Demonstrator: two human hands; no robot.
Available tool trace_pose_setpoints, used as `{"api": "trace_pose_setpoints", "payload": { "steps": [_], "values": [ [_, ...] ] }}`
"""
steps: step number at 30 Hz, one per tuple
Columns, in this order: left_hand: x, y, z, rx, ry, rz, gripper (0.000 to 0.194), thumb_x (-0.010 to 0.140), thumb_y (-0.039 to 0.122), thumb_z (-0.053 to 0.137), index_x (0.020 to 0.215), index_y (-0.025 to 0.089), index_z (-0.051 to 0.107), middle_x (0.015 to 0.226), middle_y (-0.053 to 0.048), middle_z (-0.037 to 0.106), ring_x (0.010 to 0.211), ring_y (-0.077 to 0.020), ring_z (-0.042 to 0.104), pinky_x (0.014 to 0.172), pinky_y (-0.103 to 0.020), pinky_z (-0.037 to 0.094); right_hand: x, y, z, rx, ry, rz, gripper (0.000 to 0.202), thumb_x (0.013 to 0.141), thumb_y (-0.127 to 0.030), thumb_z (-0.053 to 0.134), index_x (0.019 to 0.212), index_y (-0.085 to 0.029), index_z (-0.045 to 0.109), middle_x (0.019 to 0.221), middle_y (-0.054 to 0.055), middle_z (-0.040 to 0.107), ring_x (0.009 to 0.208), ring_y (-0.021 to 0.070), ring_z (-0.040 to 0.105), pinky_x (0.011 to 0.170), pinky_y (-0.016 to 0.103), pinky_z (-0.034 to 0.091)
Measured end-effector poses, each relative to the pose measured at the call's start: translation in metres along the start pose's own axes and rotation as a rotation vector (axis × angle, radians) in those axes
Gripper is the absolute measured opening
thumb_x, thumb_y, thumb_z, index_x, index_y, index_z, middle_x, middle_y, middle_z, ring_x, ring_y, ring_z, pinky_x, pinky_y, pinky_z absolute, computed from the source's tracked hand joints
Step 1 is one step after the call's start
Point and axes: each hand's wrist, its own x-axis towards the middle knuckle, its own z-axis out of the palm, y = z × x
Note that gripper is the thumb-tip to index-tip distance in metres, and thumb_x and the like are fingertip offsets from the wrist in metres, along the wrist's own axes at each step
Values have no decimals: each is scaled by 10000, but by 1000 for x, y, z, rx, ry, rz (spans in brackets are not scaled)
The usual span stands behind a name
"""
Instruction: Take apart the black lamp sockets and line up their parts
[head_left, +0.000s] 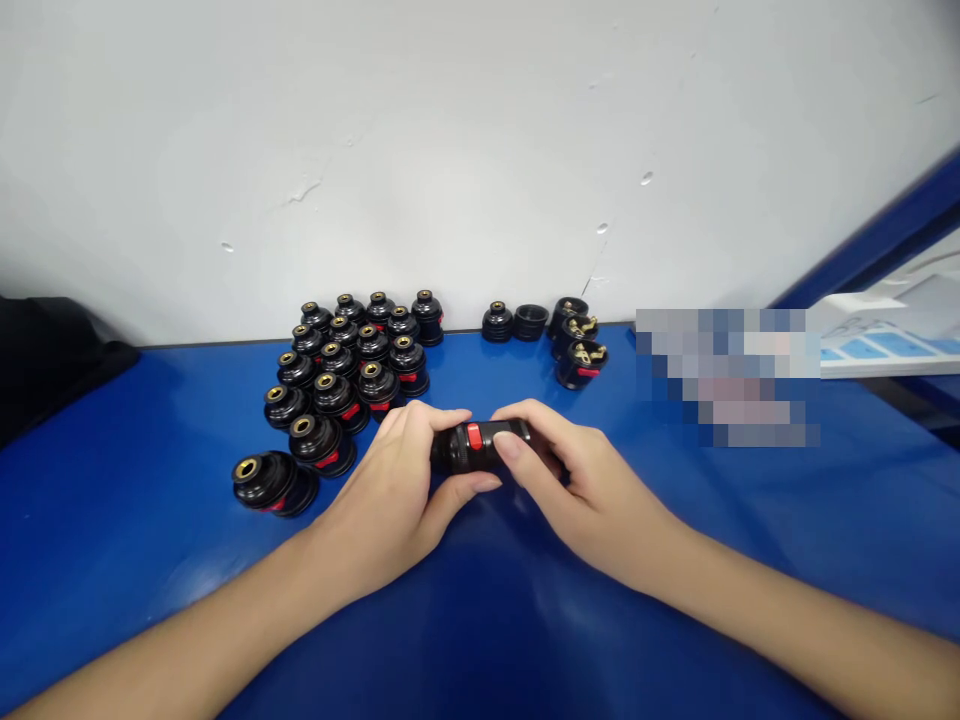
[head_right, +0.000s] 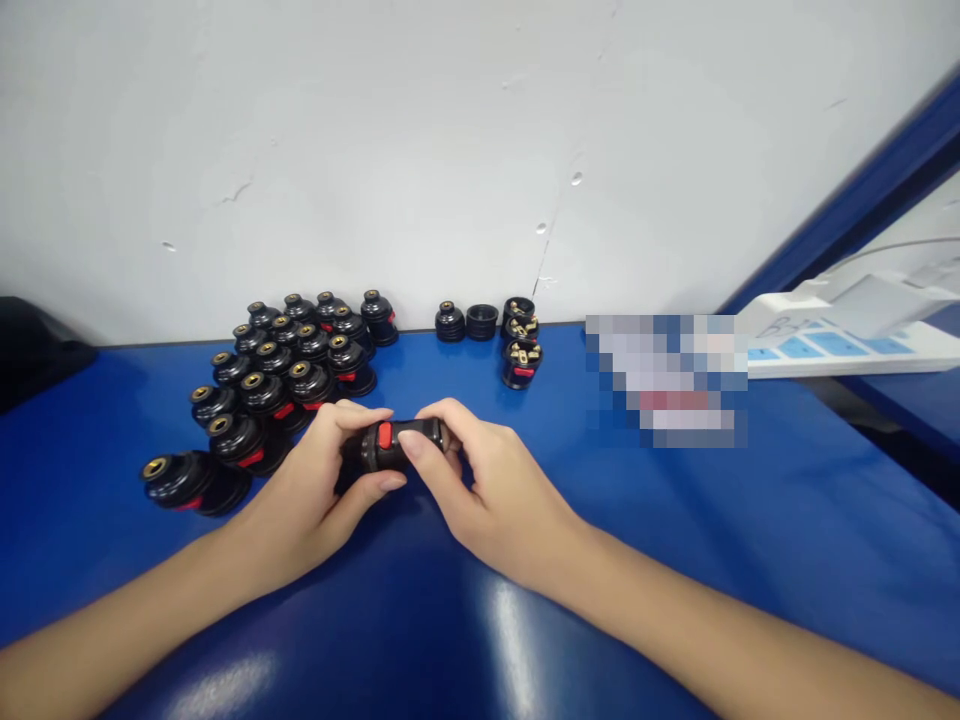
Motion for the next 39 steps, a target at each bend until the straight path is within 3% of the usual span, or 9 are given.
{"api": "trace_pose_setpoints", "payload": {
  "steps": [6,10,16,19,21,26,29,33,39],
  "values": [
    [2,2,-4,-4,-32,-32,321,1117,517,531,1297,255,485,1151,-85,675,1033,-273,683,850,-442,559,-3,6,-2,44,-16,-97,139,1102,-350,576,1195,-262,630,998,11,726,821,170,676,681,301,526],
    [3,2,-5,-37,-28,-50,340,1096,535,576,1282,257,514,1144,-78,690,1029,-272,683,839,-425,545,-5,6,-2,69,-40,-141,137,1109,-292,554,1238,-264,589,1032,20,717,852,176,684,700,316,555],
    [5,5,-8,-85,-41,-95,305,1111,520,547,1251,250,523,1120,-72,692,1030,-270,680,834,-418,526,-5,9,-2,51,-43,-226,223,1105,-201,532,1315,-276,551,1069,22,661,849,160,637,722,318,565],
    [6,7,-11,-103,-65,-135,259,1149,486,455,1201,246,537,1080,-57,691,993,-246,675,848,-419,519,-4,13,0,57,-4,-343,341,1049,-98,549,1341,-274,540,1183,52,615,977,180,633,840,351,583],
    [6,8,-11,-83,-68,-116,235,1145,462,477,1240,253,531,1096,-53,680,1003,-242,665,860,-418,516,-5,14,1,72,-5,-340,369,1017,-66,552,1325,-268,524,1222,66,594,1045,195,641,893,373,589],
    [4,8,-7,-55,-37,-52,251,1123,382,550,1336,275,471,1190,-55,645,1054,-231,647,890,-407,520,-7,10,1,-68,97,-267,461,993,-219,666,1407,-231,462,1293,111,612,1167,264,639,1009,471,552],
    [4,7,-6,-44,-37,-24,282,1119,367,564,1364,286,451,1224,-55,635,1069,-226,635,917,-411,524,-5,6,-1,-170,139,-188,248,1086,-352,575,1307,-240,563,1197,87,691,1128,279,661,1018,519,511],
    [3,8,-8,-51,-61,-15,287,1114,367,574,1360,292,447,1234,-57,634,1064,-227,631,922,-423,528,-2,4,-2,-179,83,-136,183,1143,-314,462,1108,-257,633,1002,15,729,935,216,686,927,443,523],
    [0,5,-8,-115,-49,-68,287,1122,396,550,1367,302,431,1215,-64,620,1063,-235,653,920,-452,535,-4,9,-1,-46,48,-292,186,1107,-224,536,1290,-240,564,1158,47,669,1050,188,669,928,341,555]
  ]
}}
